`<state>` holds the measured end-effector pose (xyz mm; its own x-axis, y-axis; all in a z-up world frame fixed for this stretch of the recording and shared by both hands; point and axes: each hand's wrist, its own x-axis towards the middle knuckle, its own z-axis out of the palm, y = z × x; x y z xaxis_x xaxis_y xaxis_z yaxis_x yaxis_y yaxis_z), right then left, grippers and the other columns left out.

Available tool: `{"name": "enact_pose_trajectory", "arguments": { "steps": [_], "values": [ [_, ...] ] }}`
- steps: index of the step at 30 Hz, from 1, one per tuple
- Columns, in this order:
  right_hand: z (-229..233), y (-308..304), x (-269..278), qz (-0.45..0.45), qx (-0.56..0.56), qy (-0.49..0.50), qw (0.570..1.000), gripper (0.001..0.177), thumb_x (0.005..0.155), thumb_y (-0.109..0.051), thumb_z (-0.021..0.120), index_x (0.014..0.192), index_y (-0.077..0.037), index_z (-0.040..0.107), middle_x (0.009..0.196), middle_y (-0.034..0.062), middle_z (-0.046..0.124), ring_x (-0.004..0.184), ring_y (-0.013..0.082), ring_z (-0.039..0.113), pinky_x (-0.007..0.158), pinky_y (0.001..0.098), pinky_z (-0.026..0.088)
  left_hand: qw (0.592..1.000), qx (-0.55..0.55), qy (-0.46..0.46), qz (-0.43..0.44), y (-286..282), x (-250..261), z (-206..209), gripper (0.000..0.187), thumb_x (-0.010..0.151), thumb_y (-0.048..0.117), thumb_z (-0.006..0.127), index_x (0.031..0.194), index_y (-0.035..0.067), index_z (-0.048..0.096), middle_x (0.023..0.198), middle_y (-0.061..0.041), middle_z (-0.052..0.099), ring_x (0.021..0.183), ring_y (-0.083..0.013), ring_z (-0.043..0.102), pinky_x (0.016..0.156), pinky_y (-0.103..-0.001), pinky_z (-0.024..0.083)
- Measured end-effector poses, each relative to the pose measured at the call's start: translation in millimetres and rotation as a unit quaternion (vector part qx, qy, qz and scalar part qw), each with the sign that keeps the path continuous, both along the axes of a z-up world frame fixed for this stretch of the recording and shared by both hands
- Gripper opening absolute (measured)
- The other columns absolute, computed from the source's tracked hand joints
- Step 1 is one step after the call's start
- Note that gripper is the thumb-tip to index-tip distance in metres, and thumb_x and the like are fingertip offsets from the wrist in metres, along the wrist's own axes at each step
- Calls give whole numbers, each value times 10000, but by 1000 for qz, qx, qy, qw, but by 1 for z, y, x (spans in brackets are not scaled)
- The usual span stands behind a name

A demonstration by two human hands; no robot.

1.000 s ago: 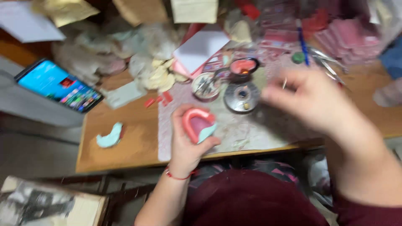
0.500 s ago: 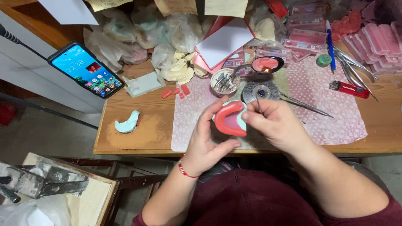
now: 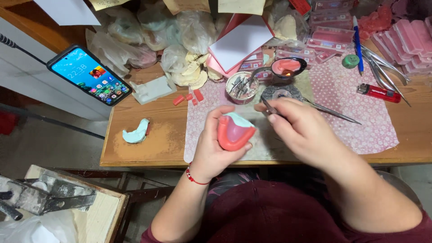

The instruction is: Applying and shaping wax on a dental prosthesis model using a dental tool and heat source.

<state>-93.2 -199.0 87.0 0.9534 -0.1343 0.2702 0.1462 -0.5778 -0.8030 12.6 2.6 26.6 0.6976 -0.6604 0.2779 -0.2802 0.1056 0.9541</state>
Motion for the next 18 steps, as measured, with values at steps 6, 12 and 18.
{"name": "enact_pose_trajectory", "arguments": {
  "steps": [6,12,18],
  "values": [
    [-11,26,-15,-68,-97,-62,991,315,1006,-145,597,1287,-96,732,1082,158,793,976,396,753,799,495,594,989,-68,25,130,-8,-1,-13,885,669,46,955,1432,72,508,1037,-115,682,984,-222,629,892,-389,545],
    [-38,25,-11,-102,-140,15,985,278,1057,-326,508,1070,-207,758,864,52,785,846,333,757,740,444,606,983,-65,7,169,-8,-3,-6,855,693,35,932,1447,65,530,1047,-99,659,983,-191,593,912,-381,526],
    [-40,30,-6,-107,-158,56,980,286,1059,-372,492,959,-249,729,764,25,754,792,307,751,701,420,603,981,-80,23,173,-8,-1,-15,859,677,23,942,1437,53,544,1050,-85,646,1008,-181,576,936,-364,506]
  ]
}}
